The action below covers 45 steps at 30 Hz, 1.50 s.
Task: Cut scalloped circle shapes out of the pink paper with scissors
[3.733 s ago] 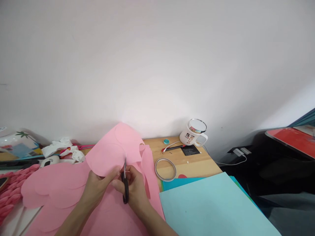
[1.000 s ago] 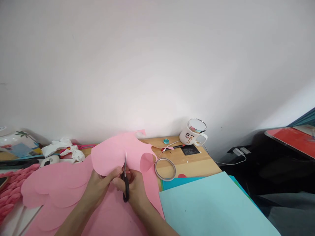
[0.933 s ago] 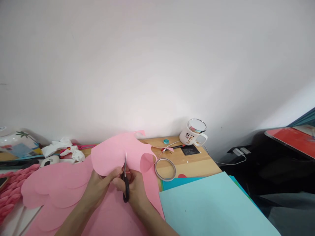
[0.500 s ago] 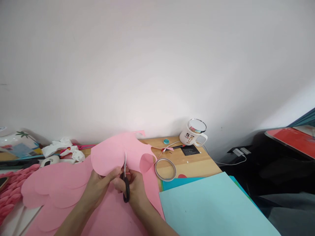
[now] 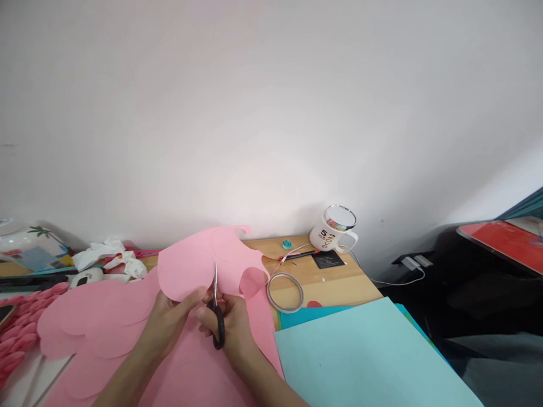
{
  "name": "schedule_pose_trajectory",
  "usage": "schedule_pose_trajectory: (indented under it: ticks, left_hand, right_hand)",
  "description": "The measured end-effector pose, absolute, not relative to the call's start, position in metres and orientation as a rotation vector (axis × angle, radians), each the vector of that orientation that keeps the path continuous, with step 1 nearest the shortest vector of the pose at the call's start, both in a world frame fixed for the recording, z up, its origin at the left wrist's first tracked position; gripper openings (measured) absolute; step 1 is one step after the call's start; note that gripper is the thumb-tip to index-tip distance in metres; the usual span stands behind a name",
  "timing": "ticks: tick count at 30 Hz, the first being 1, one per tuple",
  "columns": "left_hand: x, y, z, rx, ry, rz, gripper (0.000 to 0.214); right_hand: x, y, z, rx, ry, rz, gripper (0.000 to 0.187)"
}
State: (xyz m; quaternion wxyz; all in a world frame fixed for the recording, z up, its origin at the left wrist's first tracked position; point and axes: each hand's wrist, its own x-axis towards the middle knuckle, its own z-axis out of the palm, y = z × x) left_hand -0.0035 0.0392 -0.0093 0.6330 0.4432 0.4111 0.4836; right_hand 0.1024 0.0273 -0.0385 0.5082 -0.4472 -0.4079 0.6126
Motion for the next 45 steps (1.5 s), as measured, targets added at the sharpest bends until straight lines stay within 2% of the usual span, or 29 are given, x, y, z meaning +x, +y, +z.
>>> schedule_pose_trajectory:
  ticks: [8, 21, 28, 33, 38, 45]
  left_hand:
    - [-0.001, 0.039, -0.009, 0.968, 0.957, 1.187, 0.018]
    - [0.000, 0.042, -0.017, 0.864, 1.198, 1.269, 0.030]
    - [0.004, 0.039, -0.018, 0.835, 1.104, 1.266, 0.034]
    - [-0.002, 0.040, -0.020, 1.000, 1.193, 1.280, 0.030]
    - [-0.011, 0.041, -0.012, 1.315, 1.397, 1.148, 0.027]
    - [-0.013, 0.041, -0.005, 1.395, 1.392, 1.126, 0.035]
  right_hand:
    - [0.101, 0.028, -0.045, -1.062, -0.954, 1.503, 0.005]
    - [0.099, 0.027, -0.047, -1.002, -0.926, 1.545, 0.006]
    - [0.100, 0.026, -0.044, -0.943, -0.929, 1.541, 0.008]
    - [0.101, 0.026, -0.046, -0.953, -0.951, 1.556, 0.006]
    - [0.104, 0.028, -0.045, -0.957, -1.051, 1.462, 0.014]
    - [0.112, 0.029, -0.040, -0.862, -1.123, 1.447, 0.028]
